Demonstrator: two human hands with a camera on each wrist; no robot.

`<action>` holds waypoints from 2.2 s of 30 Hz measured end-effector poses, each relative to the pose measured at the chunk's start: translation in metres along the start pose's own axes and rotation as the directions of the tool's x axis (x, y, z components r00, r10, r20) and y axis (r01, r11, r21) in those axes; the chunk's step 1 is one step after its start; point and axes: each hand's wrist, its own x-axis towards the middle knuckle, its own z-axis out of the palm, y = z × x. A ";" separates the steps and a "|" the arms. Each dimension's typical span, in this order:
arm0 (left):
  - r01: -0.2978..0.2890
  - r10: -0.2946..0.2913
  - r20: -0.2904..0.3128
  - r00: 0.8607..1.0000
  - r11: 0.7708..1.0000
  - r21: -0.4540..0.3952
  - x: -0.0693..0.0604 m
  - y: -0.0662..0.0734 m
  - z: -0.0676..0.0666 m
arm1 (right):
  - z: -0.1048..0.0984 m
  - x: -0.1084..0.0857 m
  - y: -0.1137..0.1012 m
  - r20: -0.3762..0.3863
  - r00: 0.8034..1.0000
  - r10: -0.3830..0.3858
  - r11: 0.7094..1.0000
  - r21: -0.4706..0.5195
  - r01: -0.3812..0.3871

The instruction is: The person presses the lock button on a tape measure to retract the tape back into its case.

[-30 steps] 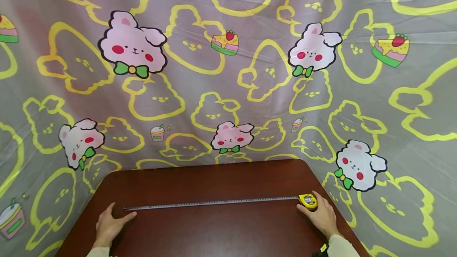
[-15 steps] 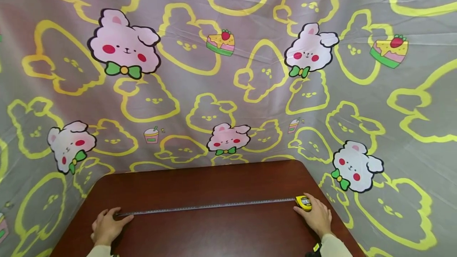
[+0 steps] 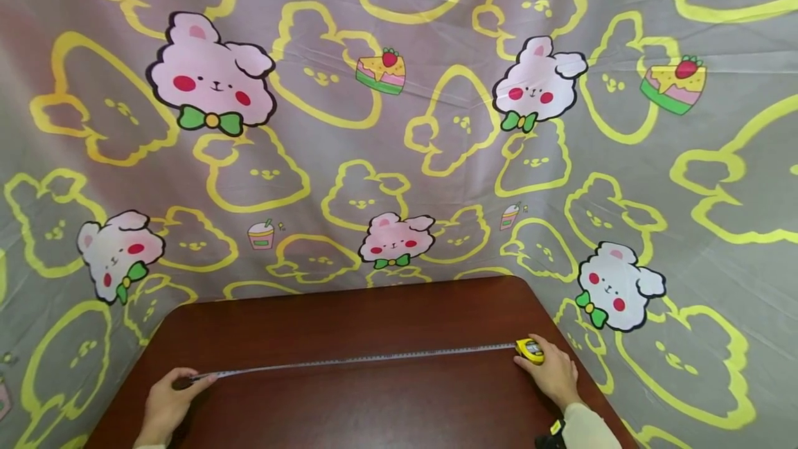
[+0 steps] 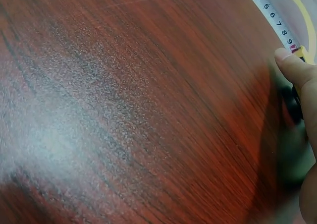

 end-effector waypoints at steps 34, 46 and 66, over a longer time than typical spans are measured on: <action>0.030 -0.028 0.025 0.999 0.996 -0.087 -0.013 0.037 -0.040 | -0.045 0.010 -0.018 0.001 0.995 -0.102 0.986 0.130 0.101; 0.034 -0.031 0.024 0.999 0.987 -0.155 -0.019 0.043 -0.052 | -0.070 0.008 -0.042 0.044 0.998 -0.051 0.961 0.273 0.038; -0.089 0.082 -0.042 0.996 0.977 -0.193 -0.023 0.061 -0.070 | -0.083 0.003 -0.058 -0.118 0.983 -0.143 0.931 0.321 0.174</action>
